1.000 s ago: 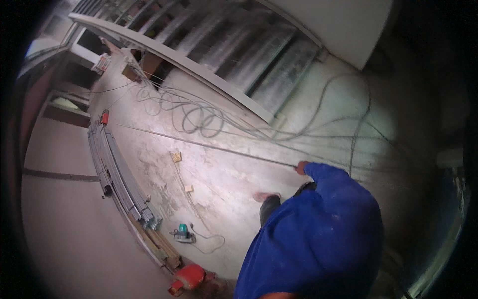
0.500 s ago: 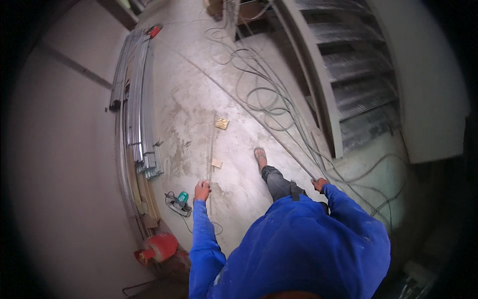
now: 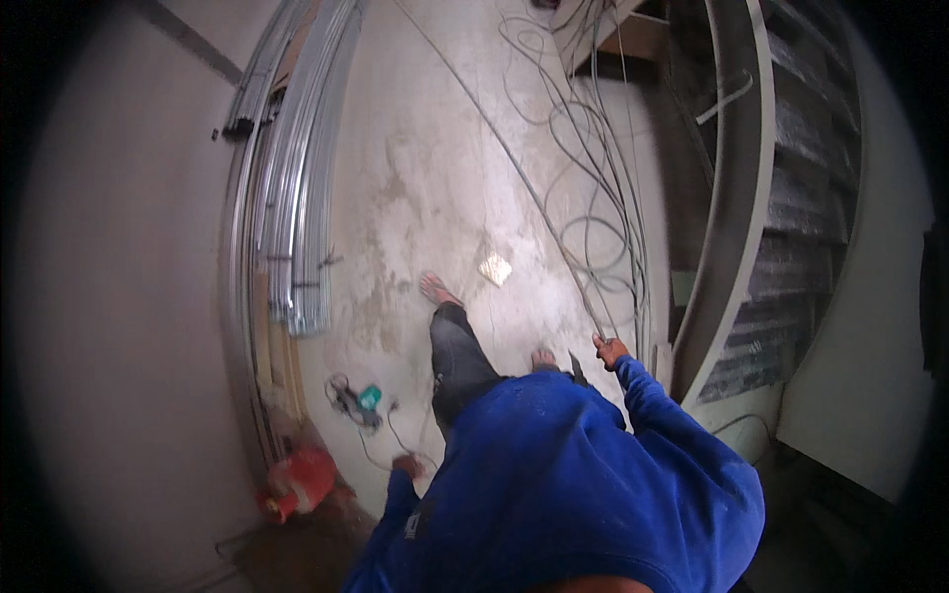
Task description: The person measures a long metal rod with a tape measure, marks it, and cuts it using a chop saw. After cutting, the person carries the cut rod through the workshop and into an adjacent room.
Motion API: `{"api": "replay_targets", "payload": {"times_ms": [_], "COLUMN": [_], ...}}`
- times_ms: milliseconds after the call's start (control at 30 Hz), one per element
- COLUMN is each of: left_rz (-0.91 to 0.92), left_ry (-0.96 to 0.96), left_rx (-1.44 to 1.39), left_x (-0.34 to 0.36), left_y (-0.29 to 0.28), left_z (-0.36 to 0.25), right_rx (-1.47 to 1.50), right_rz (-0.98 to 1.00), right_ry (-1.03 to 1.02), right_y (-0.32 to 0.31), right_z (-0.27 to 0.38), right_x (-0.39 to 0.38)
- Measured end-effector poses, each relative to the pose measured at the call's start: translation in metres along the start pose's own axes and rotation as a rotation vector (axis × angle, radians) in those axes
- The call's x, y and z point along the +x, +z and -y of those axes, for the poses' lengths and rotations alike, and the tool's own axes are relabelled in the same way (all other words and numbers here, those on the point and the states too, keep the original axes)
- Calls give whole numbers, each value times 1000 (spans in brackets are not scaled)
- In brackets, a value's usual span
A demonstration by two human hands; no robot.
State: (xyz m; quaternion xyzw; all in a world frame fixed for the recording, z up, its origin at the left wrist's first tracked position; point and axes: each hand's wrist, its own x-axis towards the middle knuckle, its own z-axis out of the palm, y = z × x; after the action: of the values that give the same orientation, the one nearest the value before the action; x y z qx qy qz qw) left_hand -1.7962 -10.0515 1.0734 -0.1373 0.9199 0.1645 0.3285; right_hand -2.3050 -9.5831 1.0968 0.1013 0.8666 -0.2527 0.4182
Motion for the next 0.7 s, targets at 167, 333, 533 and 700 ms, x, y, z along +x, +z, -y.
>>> {"api": "replay_targets", "payload": {"times_ms": [167,333,533,700], "left_rz": [262,277,-557,-583], "left_ry": [-247,-549,-102,127], "left_rx": [-367,-932,-859,-896], "left_x": [139,404,646,800], "left_y": [-57,-333,-745,-881], "left_z": [97,237,214,200], "right_rx": [-203,-24,-132,-9], "right_rz": [-117,-99,-66,51], "right_ry": [-32,36,133,184], "right_y": [13,0,-5,-30], "right_z": [142,267,390,477], "right_x": [80,97,174,277]}}
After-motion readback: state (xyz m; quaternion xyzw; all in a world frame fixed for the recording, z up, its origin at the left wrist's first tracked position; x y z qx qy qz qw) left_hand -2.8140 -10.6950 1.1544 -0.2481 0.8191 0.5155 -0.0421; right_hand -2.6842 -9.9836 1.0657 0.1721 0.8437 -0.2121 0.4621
